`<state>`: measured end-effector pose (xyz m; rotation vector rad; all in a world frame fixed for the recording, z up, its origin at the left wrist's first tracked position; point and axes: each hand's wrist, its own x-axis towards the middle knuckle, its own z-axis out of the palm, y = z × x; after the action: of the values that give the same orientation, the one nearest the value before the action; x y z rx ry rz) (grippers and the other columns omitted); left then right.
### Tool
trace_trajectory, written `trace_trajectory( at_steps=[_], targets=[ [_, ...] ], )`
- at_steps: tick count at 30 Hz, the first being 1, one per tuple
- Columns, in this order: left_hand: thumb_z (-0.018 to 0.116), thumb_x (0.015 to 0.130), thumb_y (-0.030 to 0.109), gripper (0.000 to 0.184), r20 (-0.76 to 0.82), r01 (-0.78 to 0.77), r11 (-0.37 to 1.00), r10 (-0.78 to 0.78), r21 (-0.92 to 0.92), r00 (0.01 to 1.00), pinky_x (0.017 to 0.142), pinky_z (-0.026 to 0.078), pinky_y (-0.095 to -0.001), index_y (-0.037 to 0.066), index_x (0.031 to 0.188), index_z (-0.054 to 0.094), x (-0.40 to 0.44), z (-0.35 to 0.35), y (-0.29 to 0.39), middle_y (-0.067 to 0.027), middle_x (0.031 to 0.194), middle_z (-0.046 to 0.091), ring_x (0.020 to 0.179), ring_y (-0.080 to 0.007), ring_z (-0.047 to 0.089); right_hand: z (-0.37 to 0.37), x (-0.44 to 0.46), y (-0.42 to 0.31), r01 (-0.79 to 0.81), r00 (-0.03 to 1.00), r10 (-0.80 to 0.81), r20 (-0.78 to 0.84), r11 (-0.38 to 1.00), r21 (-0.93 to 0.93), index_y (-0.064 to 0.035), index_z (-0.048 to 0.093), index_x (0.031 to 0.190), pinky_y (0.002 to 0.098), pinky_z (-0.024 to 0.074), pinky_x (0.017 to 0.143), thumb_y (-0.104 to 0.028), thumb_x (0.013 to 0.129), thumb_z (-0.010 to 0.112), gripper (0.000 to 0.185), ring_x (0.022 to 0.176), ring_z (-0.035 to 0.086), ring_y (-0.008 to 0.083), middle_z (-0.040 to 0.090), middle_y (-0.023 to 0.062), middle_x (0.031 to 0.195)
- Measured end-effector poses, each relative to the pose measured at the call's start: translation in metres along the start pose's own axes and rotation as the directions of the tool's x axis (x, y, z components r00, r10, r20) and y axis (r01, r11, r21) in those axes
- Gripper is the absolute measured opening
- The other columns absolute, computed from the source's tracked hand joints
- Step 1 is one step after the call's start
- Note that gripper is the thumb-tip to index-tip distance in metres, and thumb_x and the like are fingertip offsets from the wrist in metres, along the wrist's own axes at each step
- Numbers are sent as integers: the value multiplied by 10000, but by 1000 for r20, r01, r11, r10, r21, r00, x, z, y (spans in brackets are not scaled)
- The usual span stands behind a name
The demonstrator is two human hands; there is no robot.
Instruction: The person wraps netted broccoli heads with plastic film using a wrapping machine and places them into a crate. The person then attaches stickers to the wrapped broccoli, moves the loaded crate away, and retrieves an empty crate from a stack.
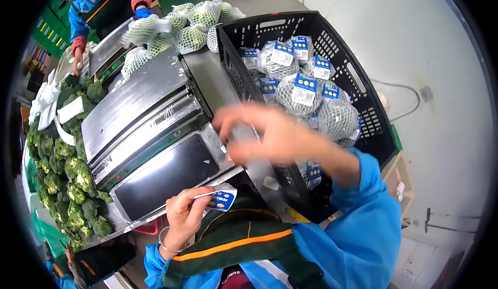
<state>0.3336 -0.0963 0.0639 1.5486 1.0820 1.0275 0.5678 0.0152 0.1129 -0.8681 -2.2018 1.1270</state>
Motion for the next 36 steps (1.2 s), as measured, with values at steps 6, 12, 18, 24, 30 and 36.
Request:
trace_trajectory(
  at_steps=[6,12,18,24,30,36],
  targets=[
    [670,790,284,309,165,142,962,-183,233,969,387,358,-301,-9,697,629,-21,8,-42,-169,481,458,371,-143,456,18,-41,-27,-7,953,-47,-298,984,-177,-53,652,836,323,468,728,-75,729,680,112,758,575,191,623,69,790],
    [618,816,84,383,94,500,693,-535,-519,839,709,487,-255,-15,1176,530,-74,-32,-91,-79,910,649,797,-133,614,-146,-111,10,-643,696,575,-430,766,-14,-15,574,951,242,450,724,-103,719,658,261,811,550,95,580,33,843],
    [639,653,10,821,-108,304,653,-512,-693,852,902,427,-301,29,1376,249,-107,-47,-56,-176,1241,467,1060,-243,540,-145,-183,178,-700,714,498,-492,527,-482,-93,548,1127,334,407,886,-194,607,738,563,1054,497,275,534,171,1084],
    [478,889,100,457,-486,37,602,-678,-798,552,968,384,-376,40,1324,351,-198,-77,-116,-117,1260,468,1112,-228,496,-63,-191,168,-568,806,54,-590,353,-744,-17,422,1257,413,298,990,-246,763,614,578,1181,406,323,447,184,1260],
    [566,874,119,216,-696,475,830,-524,-291,490,758,434,-220,12,1061,554,-261,-90,-159,-40,963,587,858,-82,522,-70,-204,195,-530,840,221,-495,149,-834,-57,439,1247,421,336,938,-276,840,543,474,1152,450,307,474,131,1251],
    [666,803,169,319,-846,475,811,-486,-342,219,463,267,-219,40,573,486,-265,-114,-245,72,573,409,559,-20,328,-53,-169,155,-608,788,257,-560,470,-640,-6,574,1090,324,410,899,-175,852,549,293,1021,562,273,593,149,1090]
  ],
)
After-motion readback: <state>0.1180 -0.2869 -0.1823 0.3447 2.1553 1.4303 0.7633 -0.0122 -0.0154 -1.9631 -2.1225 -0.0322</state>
